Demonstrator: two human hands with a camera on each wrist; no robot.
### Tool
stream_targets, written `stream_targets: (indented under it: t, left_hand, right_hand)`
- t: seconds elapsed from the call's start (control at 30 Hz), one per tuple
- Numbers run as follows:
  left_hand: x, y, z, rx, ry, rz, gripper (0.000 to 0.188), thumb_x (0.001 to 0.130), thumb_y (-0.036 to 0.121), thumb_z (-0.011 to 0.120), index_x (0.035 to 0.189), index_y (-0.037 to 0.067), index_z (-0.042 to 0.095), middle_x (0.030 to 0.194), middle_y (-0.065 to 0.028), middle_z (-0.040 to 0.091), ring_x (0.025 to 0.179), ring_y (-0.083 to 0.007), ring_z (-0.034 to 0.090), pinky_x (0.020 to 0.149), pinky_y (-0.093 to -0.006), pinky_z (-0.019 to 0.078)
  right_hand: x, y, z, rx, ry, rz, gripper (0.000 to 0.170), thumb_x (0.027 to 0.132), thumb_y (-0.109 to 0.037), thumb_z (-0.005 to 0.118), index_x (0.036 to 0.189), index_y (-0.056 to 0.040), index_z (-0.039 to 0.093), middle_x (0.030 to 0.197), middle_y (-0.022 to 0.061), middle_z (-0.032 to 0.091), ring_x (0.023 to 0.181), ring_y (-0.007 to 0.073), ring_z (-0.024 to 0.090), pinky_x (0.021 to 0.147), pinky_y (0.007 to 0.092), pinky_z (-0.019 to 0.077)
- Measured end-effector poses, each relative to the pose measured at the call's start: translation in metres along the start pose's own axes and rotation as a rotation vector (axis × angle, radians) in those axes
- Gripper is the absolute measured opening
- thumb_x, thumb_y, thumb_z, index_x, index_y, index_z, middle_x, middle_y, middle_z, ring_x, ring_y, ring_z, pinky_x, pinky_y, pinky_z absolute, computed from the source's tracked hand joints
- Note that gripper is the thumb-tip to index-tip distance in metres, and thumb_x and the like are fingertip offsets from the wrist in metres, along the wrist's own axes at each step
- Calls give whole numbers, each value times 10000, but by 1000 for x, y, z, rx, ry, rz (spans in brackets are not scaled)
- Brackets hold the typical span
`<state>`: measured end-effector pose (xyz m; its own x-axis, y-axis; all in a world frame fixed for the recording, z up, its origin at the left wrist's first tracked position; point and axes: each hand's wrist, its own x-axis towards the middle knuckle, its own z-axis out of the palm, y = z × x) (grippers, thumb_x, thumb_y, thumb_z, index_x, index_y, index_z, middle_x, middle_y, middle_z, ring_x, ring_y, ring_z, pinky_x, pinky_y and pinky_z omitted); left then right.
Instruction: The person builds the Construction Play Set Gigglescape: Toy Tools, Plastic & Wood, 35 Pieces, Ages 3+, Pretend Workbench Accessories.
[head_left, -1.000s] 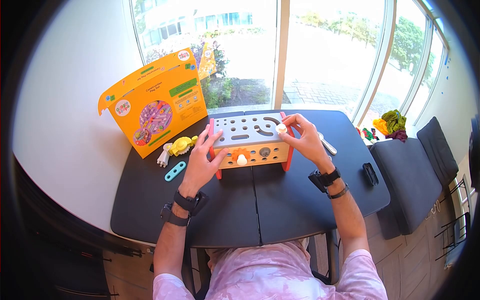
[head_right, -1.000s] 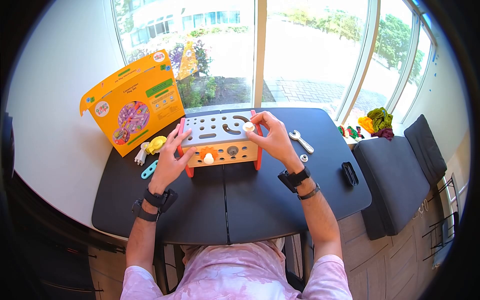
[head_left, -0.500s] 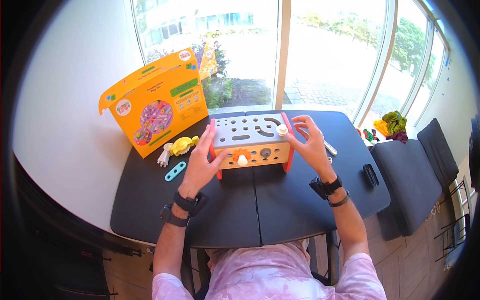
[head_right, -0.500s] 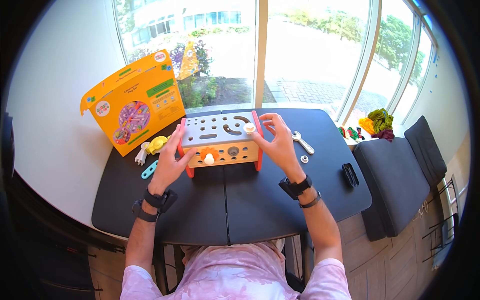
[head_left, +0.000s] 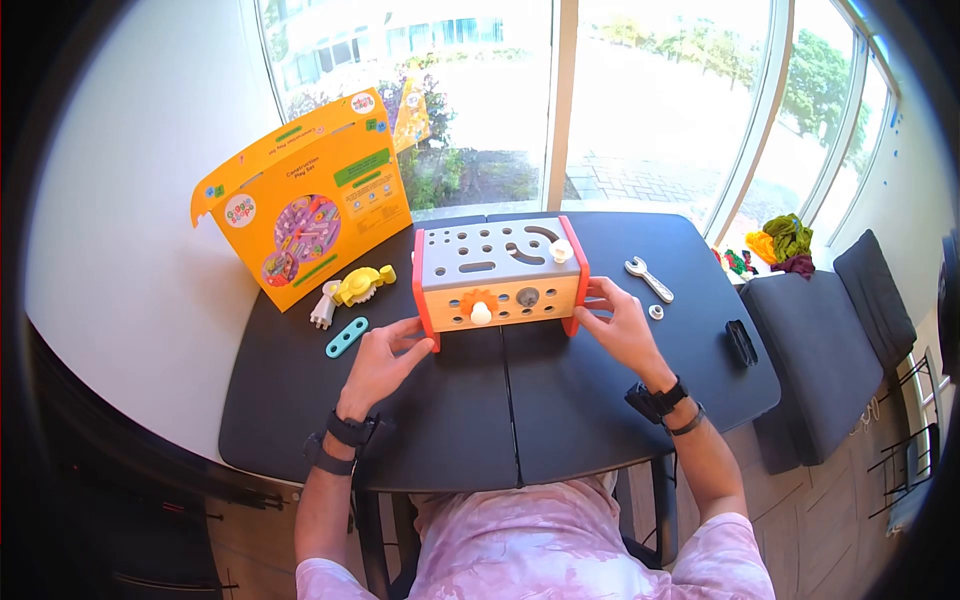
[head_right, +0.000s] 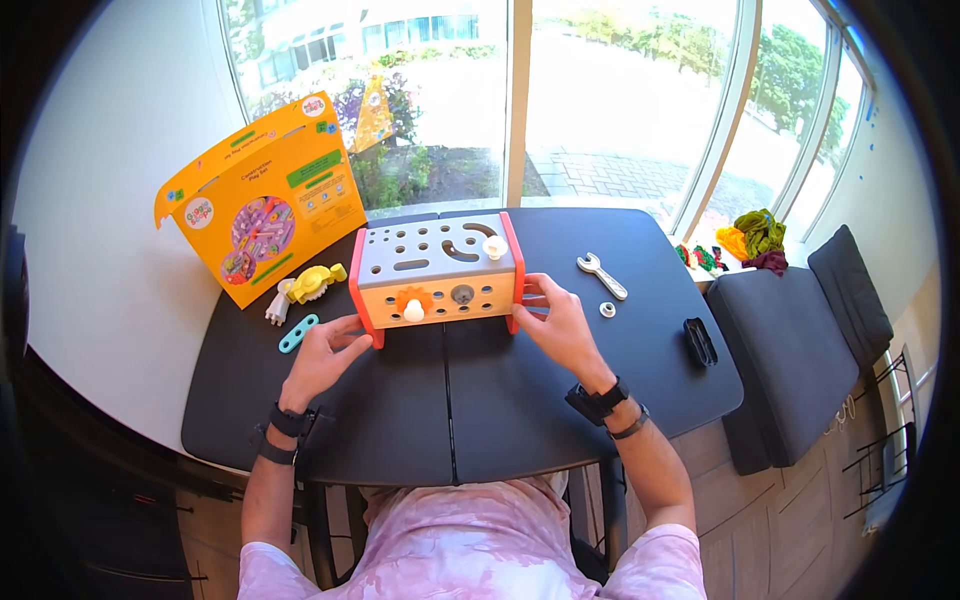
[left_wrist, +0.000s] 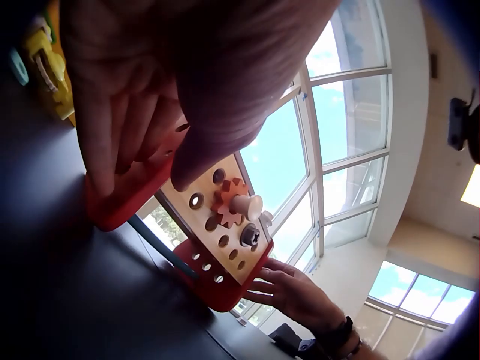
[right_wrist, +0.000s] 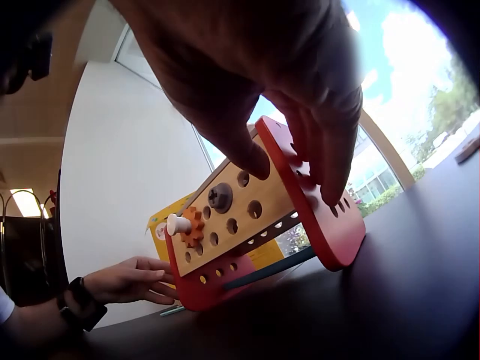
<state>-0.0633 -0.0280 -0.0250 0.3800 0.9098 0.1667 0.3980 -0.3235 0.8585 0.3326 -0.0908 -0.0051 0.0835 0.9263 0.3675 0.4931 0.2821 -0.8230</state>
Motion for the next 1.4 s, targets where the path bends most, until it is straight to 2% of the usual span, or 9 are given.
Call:
stream_targets:
  t: [0.3, 0.4, 0.5, 0.6, 0.83, 0.93, 1.1, 1.2, 1.4]
  left_hand:
    - [14, 1, -36, 232, 73, -2, 436, 1018, 182, 807, 1375, -61, 749, 1290, -187, 819, 1136, -232, 804, 962, -351, 624]
    - [43, -38, -77, 763, 369, 86, 445, 941, 306, 859, 1231, -26, 795, 1168, -253, 817, 1086, -424, 795, 961, -494, 640]
    - [62, -86, -112, 969, 437, -101, 436, 912, 345, 871, 1163, -5, 800, 1128, -266, 808, 1074, -475, 769, 957, -542, 632]
    - [68, -86, -122, 935, 356, -363, 426, 909, 346, 872, 1144, -3, 802, 1145, -272, 807, 1089, -460, 774, 949, -537, 635]
    - [82, -123, -136, 1005, 404, -295, 412, 850, 413, 884, 890, 5, 838, 932, -243, 810, 852, -425, 787, 793, -504, 619]
    - [84, -78, -132, 847, 368, -292, 408, 909, 362, 887, 1064, -12, 834, 906, -217, 820, 867, -349, 817, 780, -464, 626]
    - [116, -41, -125, -8, 294, 117, 287, 1091, 196, 753, 1277, -22, 770, 1106, -83, 828, 970, -127, 757, 837, -321, 592]
    - [117, 29, -89, -307, 247, 244, 329, 1112, 149, 725, 1393, -20, 710, 1286, -70, 787, 1114, -134, 738, 959, -308, 578]
    - [145, 53, -55, -272, 91, 346, 330, 1098, 95, 733, 1409, -12, 704, 1330, -74, 777, 1226, -121, 716, 1094, -300, 550]
  right_hand:
    - [9, 14, -1, -19, -7, -10, 410, 1013, -136, 787, 1361, 51, 679, 1244, 193, 816, 1112, 305, 814, 953, 405, 653]
    - [8, 14, 0, -21, -5, -24, 402, 1012, -127, 787, 1358, 49, 681, 1244, 187, 817, 1102, 297, 817, 953, 398, 652]
    - [9, 15, -1, -6, -19, -31, 391, 1009, -111, 787, 1352, 46, 684, 1242, 179, 818, 1082, 286, 821, 946, 392, 653]
    - [9, 9, -3, -6, -25, -6, 381, 1005, -94, 786, 1344, 45, 685, 1239, 174, 819, 1057, 275, 826, 928, 386, 658]
    - [11, 12, -3, 2, -29, -36, 352, 998, -81, 786, 1309, 51, 686, 1218, 165, 823, 1025, 268, 829, 884, 373, 663]
    - [8, 7, -4, 0, -30, 3, 344, 1000, -81, 785, 1302, 49, 685, 1212, 160, 824, 1019, 264, 828, 882, 371, 664]
    - [9, 11, -3, -18, -26, -44, 337, 1009, -87, 780, 1305, 43, 682, 1213, 163, 823, 1009, 257, 826, 871, 365, 661]
    - [10, 13, -2, -15, -30, -50, 343, 1015, -92, 778, 1315, 40, 677, 1217, 162, 821, 1000, 256, 825, 861, 361, 657]
    - [7, 12, -3, -19, -44, -14, 362, 1020, -96, 777, 1338, 40, 668, 1233, 158, 818, 980, 250, 822, 854, 361, 653]
